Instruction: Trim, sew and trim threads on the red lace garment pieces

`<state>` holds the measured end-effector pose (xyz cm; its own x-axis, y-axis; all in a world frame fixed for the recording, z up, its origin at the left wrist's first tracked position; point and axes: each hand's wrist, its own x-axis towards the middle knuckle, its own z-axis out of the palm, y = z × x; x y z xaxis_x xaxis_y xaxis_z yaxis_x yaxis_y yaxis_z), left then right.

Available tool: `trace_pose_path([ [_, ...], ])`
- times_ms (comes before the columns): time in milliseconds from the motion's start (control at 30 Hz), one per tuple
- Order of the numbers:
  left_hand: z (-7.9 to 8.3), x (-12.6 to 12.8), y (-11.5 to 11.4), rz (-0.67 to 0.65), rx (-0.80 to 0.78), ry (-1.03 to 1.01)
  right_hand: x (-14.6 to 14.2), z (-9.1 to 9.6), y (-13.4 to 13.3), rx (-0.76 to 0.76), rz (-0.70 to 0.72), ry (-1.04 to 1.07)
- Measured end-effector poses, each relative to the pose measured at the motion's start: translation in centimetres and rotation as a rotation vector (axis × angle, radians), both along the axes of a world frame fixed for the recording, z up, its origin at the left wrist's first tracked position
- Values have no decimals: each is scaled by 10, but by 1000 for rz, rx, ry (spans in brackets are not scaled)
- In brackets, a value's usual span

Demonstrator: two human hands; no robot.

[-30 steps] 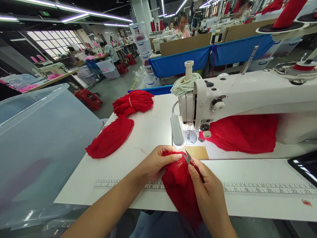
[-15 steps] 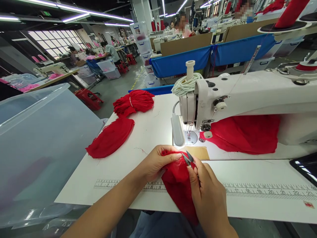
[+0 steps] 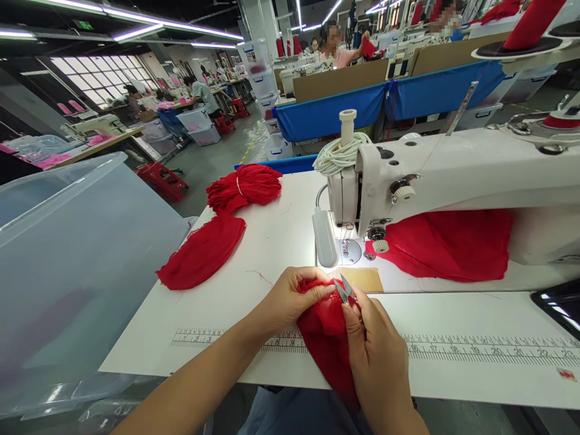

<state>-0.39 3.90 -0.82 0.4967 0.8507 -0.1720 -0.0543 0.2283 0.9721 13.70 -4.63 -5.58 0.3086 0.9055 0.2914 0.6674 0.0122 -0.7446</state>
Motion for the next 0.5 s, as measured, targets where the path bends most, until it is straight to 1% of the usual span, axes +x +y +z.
trace_pose_path([
  [100, 2, 0, 1, -10, 82, 54, 2, -3, -1, -15, 35, -42],
  [200, 0, 0, -1, -12, 151, 100, 3, -4, -1, -19, 19, -58],
  [233, -1, 0, -2, -26, 174, 113, 3, -3, 0, -14, 14, -66],
  [300, -3, 2, -4, -104, 207, 129, 3, 2, 3, 20, -21, -80],
  [367, -6, 3, -5, -172, 188, 123, 4, 10, 6, 58, -74, -65],
  [400, -7, 3, -5, -167, 154, 108, 6, 14, 8, 70, -103, -37],
  [467, -8, 2, -4, -96, 50, 55, 9, 21, 11, 56, -116, 51],
  [500, -8, 2, -3, -62, -7, 24, 10, 23, 12, 19, -88, 109],
])
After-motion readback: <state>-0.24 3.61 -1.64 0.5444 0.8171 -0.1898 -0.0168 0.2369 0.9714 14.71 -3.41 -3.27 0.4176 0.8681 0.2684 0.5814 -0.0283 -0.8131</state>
